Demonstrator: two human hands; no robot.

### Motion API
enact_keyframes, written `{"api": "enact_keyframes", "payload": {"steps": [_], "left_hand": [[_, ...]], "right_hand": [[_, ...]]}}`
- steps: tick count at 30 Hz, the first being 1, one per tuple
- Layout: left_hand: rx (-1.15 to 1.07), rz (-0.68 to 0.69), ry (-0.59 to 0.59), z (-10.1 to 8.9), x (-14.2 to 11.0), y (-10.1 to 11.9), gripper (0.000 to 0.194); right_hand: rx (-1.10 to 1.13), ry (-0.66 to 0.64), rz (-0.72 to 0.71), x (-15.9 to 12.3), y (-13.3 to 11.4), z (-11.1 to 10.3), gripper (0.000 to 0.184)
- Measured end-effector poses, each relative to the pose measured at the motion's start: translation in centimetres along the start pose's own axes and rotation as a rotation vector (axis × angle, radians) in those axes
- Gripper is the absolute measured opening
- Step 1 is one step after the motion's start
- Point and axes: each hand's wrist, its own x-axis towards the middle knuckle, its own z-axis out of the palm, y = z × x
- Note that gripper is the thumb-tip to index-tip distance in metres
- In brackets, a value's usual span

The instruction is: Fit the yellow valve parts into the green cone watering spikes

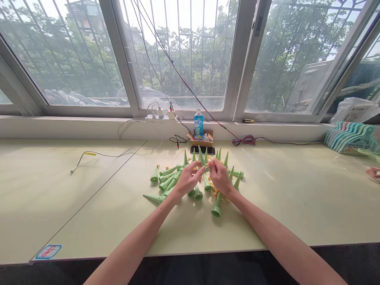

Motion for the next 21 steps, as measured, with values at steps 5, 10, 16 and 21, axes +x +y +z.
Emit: {"api": "enact_keyframes", "payload": {"steps": [5, 10, 16, 21], "left_hand": [[-0.001, 0.044, -0.004, 0.1, 0.2, -0.7, 0.033], [0.032, 0.109, -0.008, 0.0, 0.5, -1.7, 0.032], [0.125, 0.145, 0.037, 0.0, 0.6, -2.4, 0.030], [0.096, 0.106, 0.092, 0.4, 0.5, -2.1, 0.039]], "right_hand": [[-0.018, 0.007, 0.001, 0.0, -0.1, 0.1, 0.035], [-0.033, 0.010, -0.001, 0.1, -0.2, 0.1, 0.035], [-0.029, 0.017, -0.002, 0.1, -0.1, 0.2, 0.036], [-0.058, 0.072, -0.021, 0.0, 0.0, 0.2, 0.035]]}}
